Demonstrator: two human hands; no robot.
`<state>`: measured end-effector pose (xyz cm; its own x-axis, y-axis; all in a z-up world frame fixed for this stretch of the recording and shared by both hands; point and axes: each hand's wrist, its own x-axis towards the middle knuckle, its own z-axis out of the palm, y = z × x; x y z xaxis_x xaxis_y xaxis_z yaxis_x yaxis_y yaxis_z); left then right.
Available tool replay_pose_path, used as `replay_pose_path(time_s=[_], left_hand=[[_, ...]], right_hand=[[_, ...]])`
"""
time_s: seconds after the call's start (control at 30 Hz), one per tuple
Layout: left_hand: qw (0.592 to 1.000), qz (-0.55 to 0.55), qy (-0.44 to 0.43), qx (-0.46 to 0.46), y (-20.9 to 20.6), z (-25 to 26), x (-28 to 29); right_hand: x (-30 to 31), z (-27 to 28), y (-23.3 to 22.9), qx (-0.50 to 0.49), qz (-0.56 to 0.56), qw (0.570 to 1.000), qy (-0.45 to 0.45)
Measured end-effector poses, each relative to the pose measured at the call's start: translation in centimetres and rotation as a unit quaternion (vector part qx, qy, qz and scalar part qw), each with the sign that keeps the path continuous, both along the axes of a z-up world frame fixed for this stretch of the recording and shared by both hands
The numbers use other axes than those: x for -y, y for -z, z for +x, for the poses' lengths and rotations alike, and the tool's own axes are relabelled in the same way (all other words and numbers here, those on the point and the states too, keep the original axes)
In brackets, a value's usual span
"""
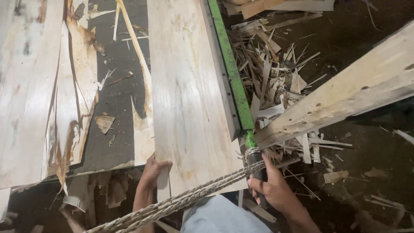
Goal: Selecting, aligning, and cutting thin wood veneers using a mechanical shear.
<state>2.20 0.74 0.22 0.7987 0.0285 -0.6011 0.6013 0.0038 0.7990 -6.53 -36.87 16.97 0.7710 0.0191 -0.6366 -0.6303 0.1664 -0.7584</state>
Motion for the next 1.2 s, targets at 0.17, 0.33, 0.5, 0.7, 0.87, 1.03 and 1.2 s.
replay_pose_path(time_s=[0.17,0.33,0.5,0.7,0.87,1.03,1.2], left_hand=[[1.0,-0.004,-0.007,0.008,3.6,-0.2,-0.4],[1.0,0.02,0.001,-0.005,3.2,0.0,0.3],[0.995,0.095,0.0,-0.043,1.7,0.9,0.4],[0.995,0.101,0.002,-0.019,1.1,0.8,0.5],[0.993,0.114,0.005,-0.001,3.3,0.9,-1.1],[0.995,0.097,-0.002,-0.002,1.4,1.2,0.3],[0.996,0.086,0.002,-0.01,1.1,0.8,0.6]], right_hand=[[0.0,-0.2,1.4,0.017,-0.016,0.999,-0.022],[-0.5,-0.2,0.6,0.039,-0.06,0.997,-0.015],[-0.7,0.0,-0.4,0.024,-0.063,0.996,-0.053],[-0.5,0.1,-2.1,0.013,-0.095,0.992,-0.084],[-0.5,-0.3,-0.1,0.057,-0.111,0.988,-0.088],[-0.3,-0.2,-0.5,0.025,-0.092,0.991,-0.091],[-0.7,-0.1,-0.4,0.031,-0.066,0.995,-0.066]])
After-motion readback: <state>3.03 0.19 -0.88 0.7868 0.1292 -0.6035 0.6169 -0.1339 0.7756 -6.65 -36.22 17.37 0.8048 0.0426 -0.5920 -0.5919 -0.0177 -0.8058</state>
